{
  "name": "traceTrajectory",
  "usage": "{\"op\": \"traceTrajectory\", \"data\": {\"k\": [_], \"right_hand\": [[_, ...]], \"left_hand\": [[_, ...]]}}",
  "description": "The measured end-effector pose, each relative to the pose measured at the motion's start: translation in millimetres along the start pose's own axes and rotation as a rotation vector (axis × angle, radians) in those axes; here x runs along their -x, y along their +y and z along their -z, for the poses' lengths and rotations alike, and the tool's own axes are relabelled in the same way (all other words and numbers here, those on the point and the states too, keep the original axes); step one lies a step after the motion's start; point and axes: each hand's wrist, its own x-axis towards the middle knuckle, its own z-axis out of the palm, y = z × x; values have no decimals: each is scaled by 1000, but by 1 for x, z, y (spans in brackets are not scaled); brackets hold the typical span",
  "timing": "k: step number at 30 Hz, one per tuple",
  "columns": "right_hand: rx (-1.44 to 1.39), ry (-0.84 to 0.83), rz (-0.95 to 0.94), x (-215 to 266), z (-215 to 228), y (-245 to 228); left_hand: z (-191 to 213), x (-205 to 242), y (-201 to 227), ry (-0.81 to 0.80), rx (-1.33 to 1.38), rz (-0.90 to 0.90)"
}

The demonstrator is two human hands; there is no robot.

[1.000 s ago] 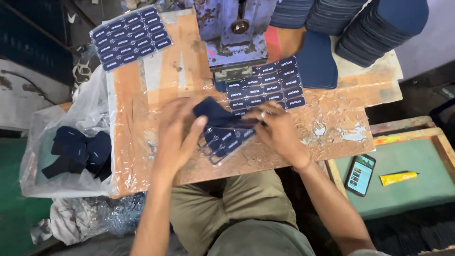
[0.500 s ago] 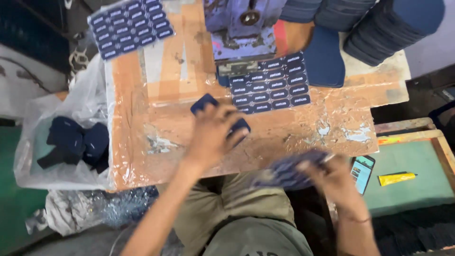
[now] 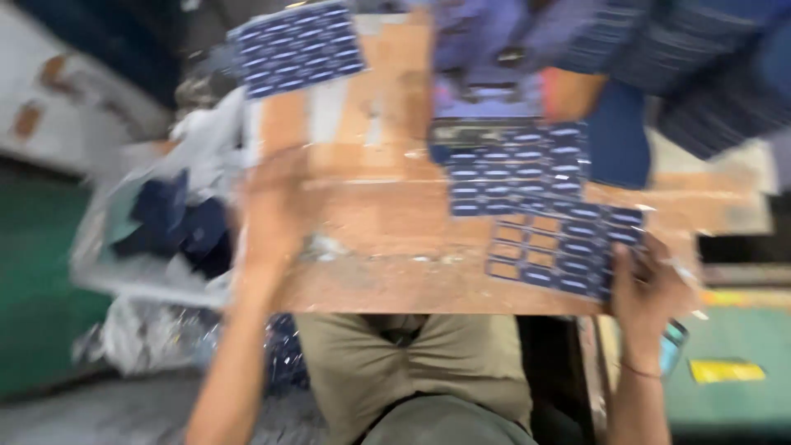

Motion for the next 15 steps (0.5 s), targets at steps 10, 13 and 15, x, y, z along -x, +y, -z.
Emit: {"op": "traceTrajectory", "data": {"k": [10,13,15], "right_hand": [[-287,-96,-160,-30,53,33],[264,-17,193,-49,57,-11],[263,-22,425,-78,40,-63]], "left_hand": [[-165,-81,69,-35,618,35],[-210,-84,53,-133,530,-19],[-219,-80,49,-172,284,135]]}}
